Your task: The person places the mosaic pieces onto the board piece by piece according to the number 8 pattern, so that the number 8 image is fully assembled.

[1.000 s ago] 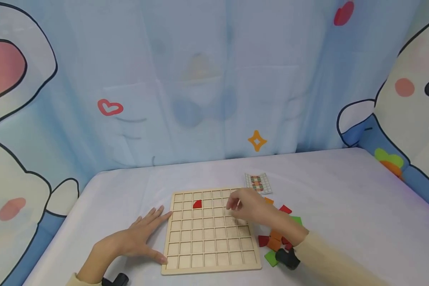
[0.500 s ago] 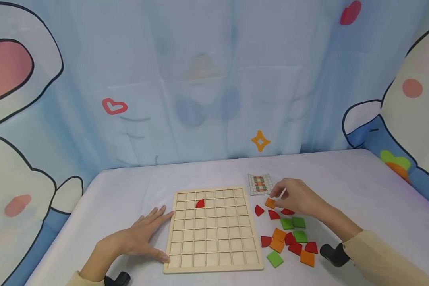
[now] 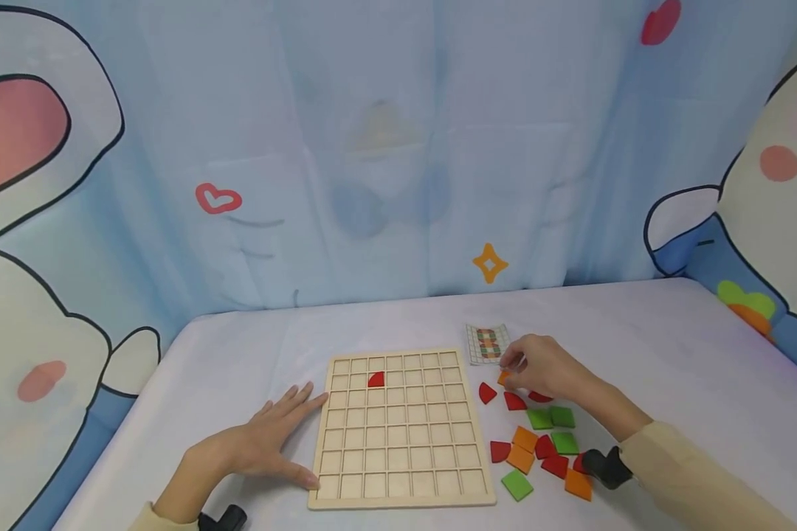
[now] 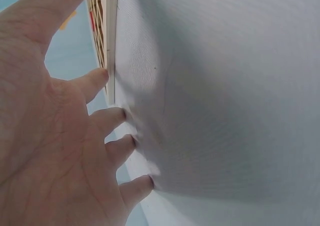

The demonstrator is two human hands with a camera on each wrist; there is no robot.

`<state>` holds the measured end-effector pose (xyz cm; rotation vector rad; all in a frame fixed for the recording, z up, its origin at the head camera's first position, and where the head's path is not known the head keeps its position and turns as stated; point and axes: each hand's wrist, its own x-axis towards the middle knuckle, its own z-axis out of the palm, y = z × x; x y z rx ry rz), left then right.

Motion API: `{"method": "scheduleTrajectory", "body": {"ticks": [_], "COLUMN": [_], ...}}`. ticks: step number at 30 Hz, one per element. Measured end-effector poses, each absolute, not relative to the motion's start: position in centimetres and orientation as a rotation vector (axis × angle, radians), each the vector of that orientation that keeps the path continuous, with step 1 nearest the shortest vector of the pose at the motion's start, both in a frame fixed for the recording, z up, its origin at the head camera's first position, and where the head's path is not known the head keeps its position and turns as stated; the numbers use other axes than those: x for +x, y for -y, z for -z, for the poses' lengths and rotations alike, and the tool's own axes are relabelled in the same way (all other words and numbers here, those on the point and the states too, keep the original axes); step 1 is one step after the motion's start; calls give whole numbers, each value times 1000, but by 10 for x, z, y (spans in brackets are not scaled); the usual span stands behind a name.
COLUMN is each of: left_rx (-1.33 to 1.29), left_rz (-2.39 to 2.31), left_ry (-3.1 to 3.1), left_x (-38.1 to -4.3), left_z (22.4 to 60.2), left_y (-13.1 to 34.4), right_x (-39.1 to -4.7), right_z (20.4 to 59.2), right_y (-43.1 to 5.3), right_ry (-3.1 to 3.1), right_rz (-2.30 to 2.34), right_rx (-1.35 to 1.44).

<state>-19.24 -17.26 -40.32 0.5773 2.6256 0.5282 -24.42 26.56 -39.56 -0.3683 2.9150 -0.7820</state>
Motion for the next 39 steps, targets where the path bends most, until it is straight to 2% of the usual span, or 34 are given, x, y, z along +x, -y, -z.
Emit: {"method": "scheduleTrajectory", "body": {"ticks": [8, 24, 39], "left_rx": [557, 564, 549], "left_rz": [-504, -509, -454], "left_ry": [-2631, -2634, -2644], "left_x": [-193, -192, -194], "left_z": [402, 403, 402], "left_y": [171, 171, 168], "right_x": [-243, -245, -243], "right_z": [394, 388, 388], "right_y": [-264, -258, -258], "right_ry": [-2900, -2801, -2884], "right_rz": [777, 787, 817], "right_rx": [-425, -340, -454]}}
